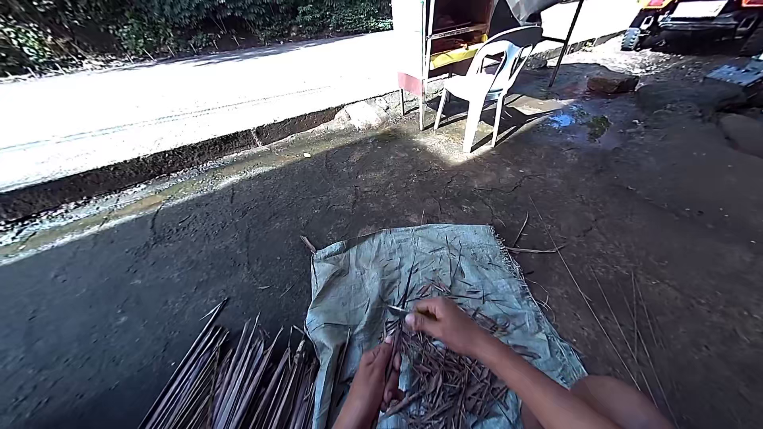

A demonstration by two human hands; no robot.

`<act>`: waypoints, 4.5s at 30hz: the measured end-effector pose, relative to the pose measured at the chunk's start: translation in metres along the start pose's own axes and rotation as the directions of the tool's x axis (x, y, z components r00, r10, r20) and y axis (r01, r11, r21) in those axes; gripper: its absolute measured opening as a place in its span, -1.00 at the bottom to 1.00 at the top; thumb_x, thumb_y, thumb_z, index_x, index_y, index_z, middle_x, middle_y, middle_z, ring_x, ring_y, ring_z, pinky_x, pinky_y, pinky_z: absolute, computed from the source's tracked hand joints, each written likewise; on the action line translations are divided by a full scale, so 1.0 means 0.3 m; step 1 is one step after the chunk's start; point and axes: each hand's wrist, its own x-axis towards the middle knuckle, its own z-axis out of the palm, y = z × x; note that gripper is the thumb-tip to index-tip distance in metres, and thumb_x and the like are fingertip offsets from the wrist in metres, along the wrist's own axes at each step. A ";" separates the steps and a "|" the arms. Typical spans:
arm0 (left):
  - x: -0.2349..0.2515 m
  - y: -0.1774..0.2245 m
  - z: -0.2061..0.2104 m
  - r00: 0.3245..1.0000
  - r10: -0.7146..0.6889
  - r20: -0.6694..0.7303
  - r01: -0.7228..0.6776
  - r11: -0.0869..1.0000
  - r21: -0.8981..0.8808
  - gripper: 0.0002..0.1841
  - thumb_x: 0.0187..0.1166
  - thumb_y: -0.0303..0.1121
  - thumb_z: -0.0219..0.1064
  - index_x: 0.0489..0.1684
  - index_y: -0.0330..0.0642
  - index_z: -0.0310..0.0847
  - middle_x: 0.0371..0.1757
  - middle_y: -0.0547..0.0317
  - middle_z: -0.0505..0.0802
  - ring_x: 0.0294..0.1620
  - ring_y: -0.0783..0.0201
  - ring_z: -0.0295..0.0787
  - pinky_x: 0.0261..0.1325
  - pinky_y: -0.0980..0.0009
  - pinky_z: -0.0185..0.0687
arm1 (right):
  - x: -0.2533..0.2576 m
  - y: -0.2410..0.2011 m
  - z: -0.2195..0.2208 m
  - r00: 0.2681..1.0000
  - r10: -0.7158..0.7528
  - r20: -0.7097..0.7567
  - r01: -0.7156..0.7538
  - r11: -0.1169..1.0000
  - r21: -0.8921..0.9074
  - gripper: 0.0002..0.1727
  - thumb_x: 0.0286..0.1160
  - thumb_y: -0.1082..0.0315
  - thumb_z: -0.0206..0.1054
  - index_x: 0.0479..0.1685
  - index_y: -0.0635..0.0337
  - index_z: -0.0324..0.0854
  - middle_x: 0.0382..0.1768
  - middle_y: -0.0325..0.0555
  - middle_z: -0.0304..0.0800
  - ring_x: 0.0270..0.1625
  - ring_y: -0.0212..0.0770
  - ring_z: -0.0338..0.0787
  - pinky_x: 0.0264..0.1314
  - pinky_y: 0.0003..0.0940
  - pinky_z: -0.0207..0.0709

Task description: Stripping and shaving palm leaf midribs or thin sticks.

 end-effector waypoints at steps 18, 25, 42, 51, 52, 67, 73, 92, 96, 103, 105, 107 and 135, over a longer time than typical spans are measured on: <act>0.014 0.016 0.031 1.000 0.001 0.005 0.000 0.999 -0.034 -0.46 0.94 -0.29 -0.38 -0.55 -0.08 0.38 -0.89 0.46 0.37 -0.88 0.53 0.33 -0.60 0.58 0.55 | 0.065 0.048 -0.070 0.998 0.066 0.017 -0.063 0.982 -0.176 -0.51 0.78 0.04 0.20 -0.16 0.39 0.69 -0.31 0.11 0.67 -0.22 -0.01 0.64 -0.04 0.08 0.47; -0.015 0.001 0.028 0.999 -0.008 0.048 0.006 0.999 0.038 -0.46 0.93 -0.33 -0.36 -0.58 -0.08 0.39 -0.89 0.45 0.41 -0.90 0.55 0.34 -0.65 0.63 0.49 | 0.090 0.123 -0.155 0.936 0.189 -0.298 -0.219 0.973 -0.072 -0.54 0.86 0.10 0.10 -0.06 0.39 0.71 -0.31 0.08 0.68 -0.25 -0.04 0.61 -0.04 0.04 0.48; -0.009 -0.010 0.008 1.000 0.002 0.016 -0.003 0.999 0.044 -0.46 0.93 -0.33 -0.36 -0.56 -0.11 0.40 -0.89 0.45 0.40 -0.90 0.58 0.30 -0.69 0.67 0.37 | 0.066 0.052 -0.050 0.992 0.129 -0.002 -0.128 0.981 -0.144 -0.51 0.79 0.02 0.18 -0.15 0.37 0.66 -0.33 0.07 0.63 -0.23 -0.01 0.61 -0.06 0.09 0.44; -0.016 -0.008 0.021 0.998 0.027 0.049 -0.032 0.994 0.105 -0.48 0.92 -0.34 -0.32 -0.55 -0.12 0.43 -0.88 0.43 0.43 -0.91 0.59 0.29 -0.73 0.69 0.29 | 0.091 0.116 -0.138 0.953 0.197 -0.231 -0.218 0.973 -0.068 -0.56 0.81 0.08 0.17 -0.10 0.36 0.70 -0.33 0.02 0.64 -0.26 -0.08 0.58 -0.06 0.03 0.45; -0.019 -0.007 0.019 0.998 0.026 0.051 -0.033 0.992 0.124 -0.48 0.92 -0.34 -0.32 -0.54 -0.12 0.44 -0.88 0.43 0.44 -0.91 0.60 0.29 -0.74 0.70 0.27 | 0.092 0.127 -0.148 0.934 0.223 -0.279 -0.244 0.969 -0.043 -0.56 0.82 0.09 0.16 -0.09 0.35 0.70 -0.33 0.01 0.64 -0.27 -0.09 0.57 -0.07 0.01 0.44; -0.015 -0.012 -0.003 0.998 0.039 -0.058 -0.013 0.922 0.387 -0.60 0.93 -0.29 -0.11 -0.33 -0.26 0.53 -0.85 0.34 0.48 -0.88 0.51 0.33 -0.71 0.61 0.31 | 0.035 0.031 0.022 0.990 0.139 0.006 -0.136 0.977 -0.165 -0.49 0.80 0.00 0.15 -0.16 0.38 0.65 -0.35 0.12 0.63 -0.23 0.05 0.63 -0.07 0.14 0.45; -0.017 -0.001 0.012 0.999 0.022 -0.030 -0.008 0.915 0.403 -0.59 0.93 -0.30 -0.11 -0.35 -0.25 0.53 -0.85 0.35 0.47 -0.88 0.52 0.33 -0.72 0.62 0.31 | 0.090 0.099 -0.076 0.966 0.176 -0.189 -0.197 0.976 -0.097 -0.53 0.81 0.05 0.16 -0.12 0.36 0.70 -0.31 0.08 0.67 -0.22 0.00 0.64 -0.03 0.10 0.47; 0.020 0.014 -0.023 0.999 0.045 0.021 -0.045 0.999 -0.017 -0.47 0.92 -0.34 -0.39 -0.54 -0.07 0.39 -0.88 0.48 0.38 -0.86 0.55 0.32 -0.58 0.60 0.50 | 0.039 0.031 0.077 0.998 -0.062 0.024 0.064 0.994 -0.088 -0.46 0.69 -0.06 0.21 -0.27 0.34 0.65 -0.50 -0.04 0.54 -0.39 -0.09 0.55 -0.23 0.02 0.42; 0.021 0.017 -0.018 0.999 0.005 0.034 -0.004 1.000 -0.020 -0.45 0.94 -0.28 -0.38 -0.53 -0.09 0.42 -0.89 0.46 0.38 -0.86 0.52 0.34 -0.54 0.55 0.56 | 0.068 0.055 0.014 1.000 -0.017 -0.019 0.015 0.991 -0.130 -0.48 0.72 -0.03 0.21 -0.25 0.36 0.65 -0.45 0.00 0.56 -0.34 -0.06 0.56 -0.16 0.04 0.42; 0.011 0.011 0.008 0.998 -0.029 0.049 0.029 1.000 -0.006 -0.46 0.95 -0.28 -0.37 -0.56 -0.09 0.38 -0.89 0.44 0.37 -0.88 0.53 0.31 -0.62 0.61 0.47 | 0.092 0.125 -0.077 0.997 0.009 -0.082 -0.020 0.989 -0.143 -0.55 0.73 0.06 0.24 -0.14 0.37 0.72 -0.37 0.04 0.67 -0.28 -0.08 0.60 -0.08 0.02 0.47; 0.013 0.006 0.009 0.999 -0.026 0.046 0.026 1.000 0.005 -0.45 0.94 -0.29 -0.36 -0.58 -0.09 0.39 -0.90 0.44 0.38 -0.88 0.53 0.32 -0.62 0.60 0.48 | 0.097 0.140 -0.080 0.992 0.040 -0.118 -0.055 0.990 -0.128 -0.56 0.74 0.08 0.24 -0.13 0.37 0.73 -0.36 0.03 0.67 -0.28 -0.09 0.60 -0.06 0.02 0.47; 0.008 0.002 0.009 0.998 -0.017 0.057 0.016 1.000 0.013 -0.45 0.94 -0.30 -0.36 -0.58 -0.09 0.39 -0.90 0.44 0.39 -0.88 0.54 0.32 -0.63 0.61 0.46 | 0.103 0.162 -0.091 0.971 0.092 -0.221 -0.112 0.991 -0.076 -0.57 0.79 0.11 0.18 -0.12 0.38 0.71 -0.37 0.01 0.65 -0.31 -0.12 0.58 -0.09 -0.02 0.47; -0.022 0.014 0.005 0.998 0.024 0.064 -0.025 1.000 0.010 -0.43 0.89 -0.38 -0.50 -0.55 -0.03 0.37 -0.89 0.53 0.42 -0.86 0.62 0.31 -0.60 0.69 0.42 | 0.063 0.092 -0.079 0.950 0.109 -0.293 -0.046 0.976 0.215 -0.60 0.83 0.18 0.12 -0.17 0.37 0.68 -0.55 -0.29 0.44 -0.53 -0.42 0.35 -0.34 -0.39 0.34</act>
